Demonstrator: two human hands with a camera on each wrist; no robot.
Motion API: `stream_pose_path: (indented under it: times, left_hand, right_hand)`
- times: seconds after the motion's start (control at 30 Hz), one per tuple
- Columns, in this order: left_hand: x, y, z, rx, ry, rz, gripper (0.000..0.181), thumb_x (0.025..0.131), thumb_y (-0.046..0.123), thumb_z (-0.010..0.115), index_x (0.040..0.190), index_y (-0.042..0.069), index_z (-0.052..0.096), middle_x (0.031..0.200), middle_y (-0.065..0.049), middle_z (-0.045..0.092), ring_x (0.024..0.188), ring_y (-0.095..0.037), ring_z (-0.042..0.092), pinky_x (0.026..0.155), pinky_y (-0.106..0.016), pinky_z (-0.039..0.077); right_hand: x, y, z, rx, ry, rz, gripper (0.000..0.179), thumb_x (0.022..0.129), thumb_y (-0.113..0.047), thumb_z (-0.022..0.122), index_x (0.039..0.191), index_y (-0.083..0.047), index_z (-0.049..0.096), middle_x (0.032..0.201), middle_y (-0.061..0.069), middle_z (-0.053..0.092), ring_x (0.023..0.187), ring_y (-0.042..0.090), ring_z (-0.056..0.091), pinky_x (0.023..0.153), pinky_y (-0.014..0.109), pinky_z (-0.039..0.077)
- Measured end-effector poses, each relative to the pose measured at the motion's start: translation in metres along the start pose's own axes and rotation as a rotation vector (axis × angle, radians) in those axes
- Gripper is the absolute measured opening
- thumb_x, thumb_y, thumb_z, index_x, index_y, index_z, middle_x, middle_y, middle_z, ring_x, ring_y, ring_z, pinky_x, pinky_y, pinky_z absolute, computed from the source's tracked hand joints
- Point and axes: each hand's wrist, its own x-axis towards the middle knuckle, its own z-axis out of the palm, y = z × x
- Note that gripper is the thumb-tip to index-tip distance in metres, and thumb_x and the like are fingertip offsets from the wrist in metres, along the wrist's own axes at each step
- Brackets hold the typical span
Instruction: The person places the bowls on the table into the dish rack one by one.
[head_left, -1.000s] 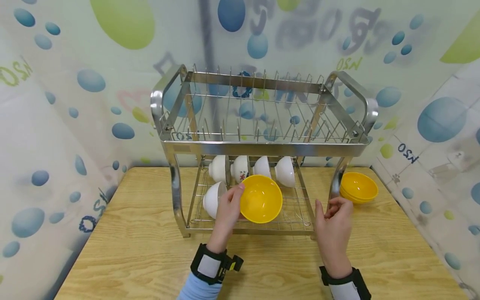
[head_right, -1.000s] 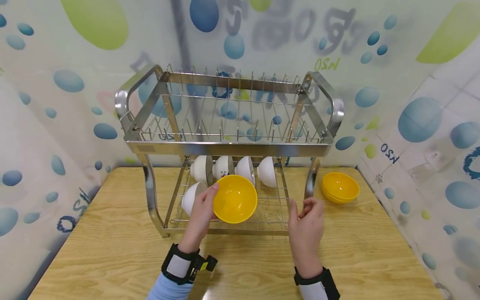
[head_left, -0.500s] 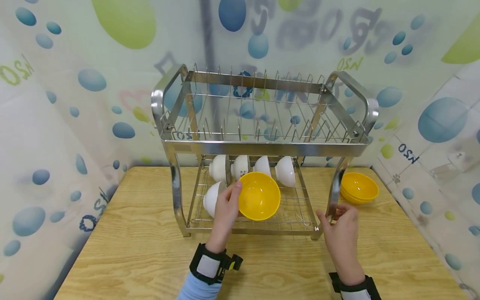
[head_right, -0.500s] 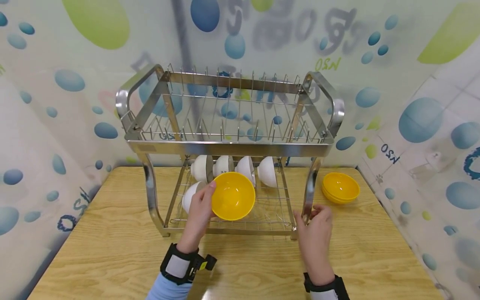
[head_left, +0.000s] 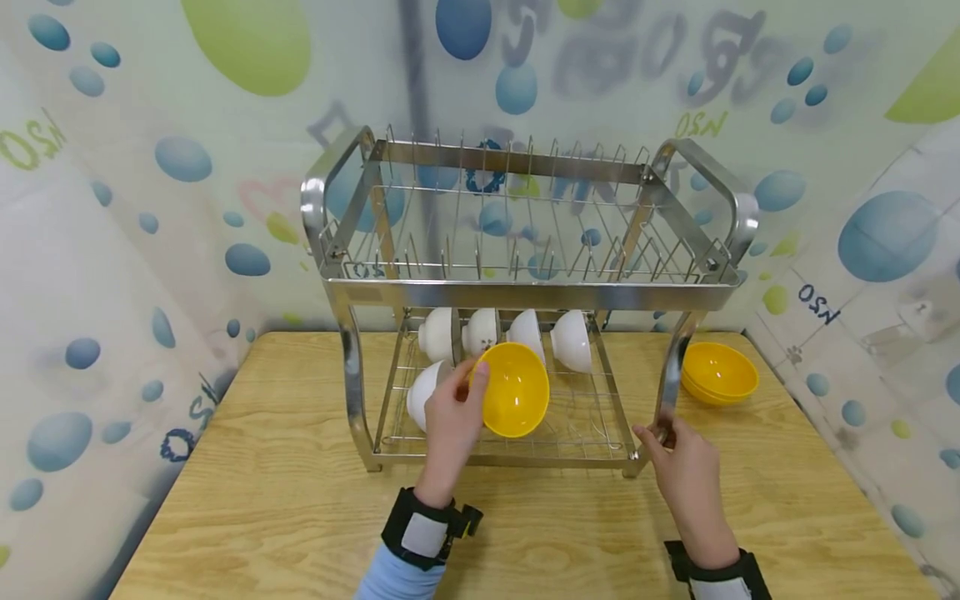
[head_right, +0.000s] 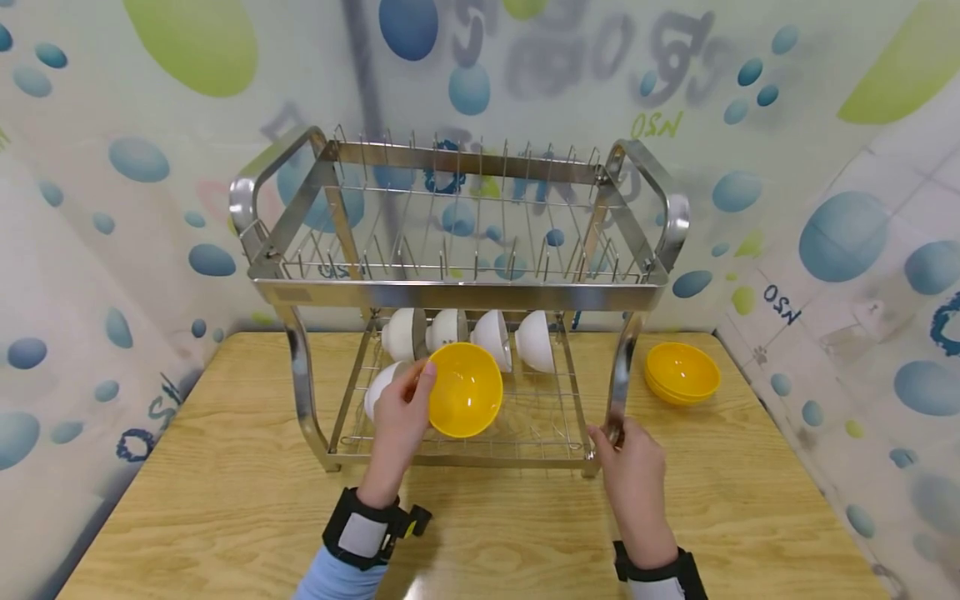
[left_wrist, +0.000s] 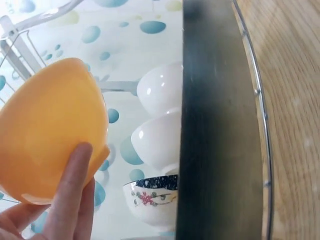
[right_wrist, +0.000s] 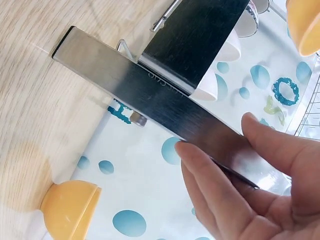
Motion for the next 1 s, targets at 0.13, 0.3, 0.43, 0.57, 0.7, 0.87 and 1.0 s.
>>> stream_pose_path:
  times: [0.13, 0.3, 0.43, 0.57, 0.7, 0.87, 1.0]
  left_hand:
    - [-0.0012, 0.0021, 0.002, 0.07, 0.025, 0.07, 0.042, 0.093, 0.048, 0.054, 0.125, 0.021, 0.063, 0.102, -0.004, 0.065, 0.076, -0.016, 0.059, 0.064, -0.027, 0.055]
    - [-0.0042, 0.0035, 0.0051, 0.208, 0.07, 0.132, 0.044, 0.092, 0.047, 0.056, 0.125, 0.019, 0.062, 0.097, -0.007, 0.057, 0.08, -0.019, 0.056, 0.066, -0.029, 0.057]
    - [-0.0059, 0.004, 0.0065, 0.308, 0.113, 0.162, 0.047, 0.091, 0.047, 0.058, 0.127, 0.016, 0.06, 0.092, -0.01, 0.051, 0.075, -0.02, 0.051, 0.061, -0.028, 0.053]
    - [-0.0066, 0.0041, 0.0066, 0.378, 0.152, 0.192, 0.049, 0.09, 0.045, 0.059, 0.13, 0.016, 0.058, 0.091, -0.011, 0.048, 0.071, -0.019, 0.047, 0.058, -0.024, 0.047]
    - [-0.0065, 0.0034, 0.0065, 0.436, 0.191, 0.249, 0.049, 0.09, 0.043, 0.061, 0.13, 0.015, 0.059, 0.089, -0.012, 0.048, 0.071, -0.018, 0.047, 0.057, -0.023, 0.047]
    - [-0.0057, 0.0014, 0.0064, 0.538, 0.257, 0.334, 0.049, 0.089, 0.04, 0.064, 0.128, 0.013, 0.06, 0.088, -0.013, 0.047, 0.071, -0.019, 0.045, 0.055, -0.024, 0.045]
    - [-0.0054, -0.0012, 0.0074, 0.616, 0.293, 0.376, 0.051, 0.087, 0.041, 0.066, 0.129, 0.013, 0.059, 0.087, -0.013, 0.046, 0.07, -0.02, 0.045, 0.052, -0.025, 0.045]
  right_hand:
    - [0.0007, -0.0004, 0.0003, -0.013, -0.004, 0.008, 0.025, 0.086, -0.026, 0.069, 0.088, -0.003, 0.06, 0.069, 0.007, 0.058, 0.057, 0.016, 0.046, 0.046, 0.022, 0.032]
    - [0.0011, 0.0002, 0.0012, -0.026, 0.002, 0.002, 0.024, 0.086, -0.025, 0.07, 0.086, -0.003, 0.059, 0.068, 0.007, 0.058, 0.055, 0.016, 0.047, 0.045, 0.022, 0.033]
    - [0.0003, 0.0006, 0.0009, -0.024, -0.005, 0.0, 0.024, 0.086, -0.024, 0.07, 0.086, -0.003, 0.059, 0.068, 0.007, 0.058, 0.057, 0.016, 0.047, 0.046, 0.022, 0.033]
    - [0.0003, 0.0005, 0.0007, -0.02, -0.011, -0.004, 0.024, 0.086, -0.025, 0.07, 0.086, -0.004, 0.059, 0.069, 0.007, 0.059, 0.057, 0.016, 0.048, 0.046, 0.022, 0.033]
    - [0.0004, 0.0003, 0.0006, -0.014, -0.016, -0.004, 0.025, 0.087, -0.027, 0.069, 0.087, -0.004, 0.059, 0.069, 0.007, 0.059, 0.058, 0.017, 0.048, 0.047, 0.022, 0.034]
    - [0.0003, 0.0009, 0.0008, -0.013, -0.023, -0.009, 0.024, 0.087, -0.027, 0.069, 0.088, -0.004, 0.059, 0.069, 0.007, 0.06, 0.058, 0.016, 0.049, 0.047, 0.022, 0.034]
    - [0.0001, 0.0009, 0.0012, -0.019, -0.012, -0.017, 0.022, 0.086, -0.024, 0.07, 0.085, -0.005, 0.058, 0.068, 0.007, 0.058, 0.057, 0.016, 0.047, 0.048, 0.022, 0.034]
